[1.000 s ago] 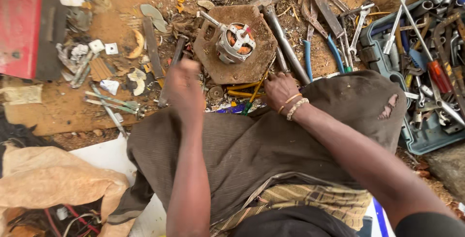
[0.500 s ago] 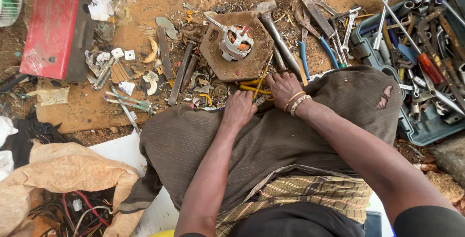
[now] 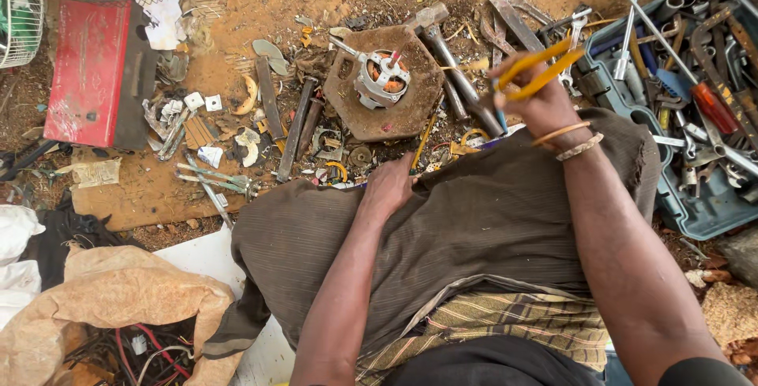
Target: The person sits on the ground and uses a hammer and chisel to chip away at a white circular electrical component. They then use a screwdriver to pry and adjust parts of the component, followed by pliers to remove a small piece. The person places the component into a yellow bag and continues to work on it with the hammer and chisel.
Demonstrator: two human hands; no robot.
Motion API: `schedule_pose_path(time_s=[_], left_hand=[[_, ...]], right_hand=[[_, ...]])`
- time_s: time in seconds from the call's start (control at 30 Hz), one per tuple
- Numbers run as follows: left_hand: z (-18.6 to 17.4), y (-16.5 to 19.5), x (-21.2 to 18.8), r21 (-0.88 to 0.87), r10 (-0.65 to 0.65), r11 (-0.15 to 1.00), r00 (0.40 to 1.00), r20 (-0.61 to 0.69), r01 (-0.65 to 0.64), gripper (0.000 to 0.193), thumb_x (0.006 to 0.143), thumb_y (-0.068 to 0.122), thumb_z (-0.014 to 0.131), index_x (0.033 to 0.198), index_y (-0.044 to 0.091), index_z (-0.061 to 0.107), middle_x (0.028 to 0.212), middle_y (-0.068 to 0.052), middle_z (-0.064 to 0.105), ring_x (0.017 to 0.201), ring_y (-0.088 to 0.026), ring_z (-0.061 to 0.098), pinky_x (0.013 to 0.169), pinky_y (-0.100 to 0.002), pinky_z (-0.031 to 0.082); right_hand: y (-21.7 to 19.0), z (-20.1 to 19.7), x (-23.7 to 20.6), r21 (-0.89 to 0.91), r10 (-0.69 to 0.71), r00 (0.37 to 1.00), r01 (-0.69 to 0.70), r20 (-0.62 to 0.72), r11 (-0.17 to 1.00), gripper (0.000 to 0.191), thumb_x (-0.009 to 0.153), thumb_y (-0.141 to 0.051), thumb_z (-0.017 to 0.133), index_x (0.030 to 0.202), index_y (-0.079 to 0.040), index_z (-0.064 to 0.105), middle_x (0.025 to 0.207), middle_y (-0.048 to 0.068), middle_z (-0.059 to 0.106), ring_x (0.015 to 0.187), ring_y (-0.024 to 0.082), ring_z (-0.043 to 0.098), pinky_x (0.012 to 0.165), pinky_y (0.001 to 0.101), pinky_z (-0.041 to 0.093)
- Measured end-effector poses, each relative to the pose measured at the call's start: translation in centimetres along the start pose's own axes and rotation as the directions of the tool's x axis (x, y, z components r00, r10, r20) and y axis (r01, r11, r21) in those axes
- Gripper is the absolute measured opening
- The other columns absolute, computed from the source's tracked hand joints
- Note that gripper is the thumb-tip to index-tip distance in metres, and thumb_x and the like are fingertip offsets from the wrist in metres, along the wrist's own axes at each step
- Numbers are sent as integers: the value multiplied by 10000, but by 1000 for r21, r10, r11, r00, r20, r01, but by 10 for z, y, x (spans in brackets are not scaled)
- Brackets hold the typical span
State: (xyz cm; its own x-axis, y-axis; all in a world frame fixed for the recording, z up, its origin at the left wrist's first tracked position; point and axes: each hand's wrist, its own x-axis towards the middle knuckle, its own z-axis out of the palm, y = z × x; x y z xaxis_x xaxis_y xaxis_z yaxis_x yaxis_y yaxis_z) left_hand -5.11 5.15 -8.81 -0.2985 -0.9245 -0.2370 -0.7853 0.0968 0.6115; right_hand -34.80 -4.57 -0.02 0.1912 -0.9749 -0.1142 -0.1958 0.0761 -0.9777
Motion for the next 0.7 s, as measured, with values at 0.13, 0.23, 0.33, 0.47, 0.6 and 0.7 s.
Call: schedule_pose_path(time_s=[0.13,0.23,0.33,0.47,0.6,0.7], left_hand=[[-6,3,2,58,-15,998,996,93,9,367,892,184,737,1180,44,557,919,-271,701,933,-473,672,813,-576,525],[-15,5,8,86,-27,996,984,179,11,374,901,214,739,1168,35,547,927,-268,707,953,-476,666,823,-594,506],[-21,7,14,91,-43,996,971,234,22,419,888,215,744,1213,41,545,970,-260,713,988,-474,660,838,-593,501],[-22,9,13,136,-108,988,939,326,67,544,891,219,728,1362,59,506,1046,-239,718,1020,-432,672,868,-563,516],[-17,29,-6,42,-44,998,999,1,44,531,925,264,732,1373,54,541,1203,-183,718,1100,-359,682,938,-497,540],[-11,60,-15,-720,-158,684,987,10,117,594,949,368,719,1407,63,496,1228,-152,719,1150,-291,684,992,-455,544]], right_hand=[[-20,11,4,448,161,981,-98,-105,889,175,1055,-189,551,1176,-72,598,1251,147,689,1084,300,731,874,456,672],[-34,18,-5,481,80,990,-14,-116,877,275,1093,-301,496,1193,-60,581,1267,172,672,1073,316,727,837,473,668],[-38,29,-28,570,-28,988,109,-149,814,326,1109,-321,449,1194,-40,589,1339,193,640,1141,308,711,870,481,672],[-42,48,-57,385,3,936,142,-353,912,368,1104,-317,437,1059,0,618,1320,238,667,1063,354,755,760,458,672],[-57,71,-97,123,-252,861,336,-441,934,384,1143,-328,490,1088,25,630,1342,240,673,1126,336,699,853,432,683],[-72,78,-133,116,-357,838,437,-413,892,391,1160,-363,502,1217,6,617,1434,215,606,1328,316,633,1057,453,594]])
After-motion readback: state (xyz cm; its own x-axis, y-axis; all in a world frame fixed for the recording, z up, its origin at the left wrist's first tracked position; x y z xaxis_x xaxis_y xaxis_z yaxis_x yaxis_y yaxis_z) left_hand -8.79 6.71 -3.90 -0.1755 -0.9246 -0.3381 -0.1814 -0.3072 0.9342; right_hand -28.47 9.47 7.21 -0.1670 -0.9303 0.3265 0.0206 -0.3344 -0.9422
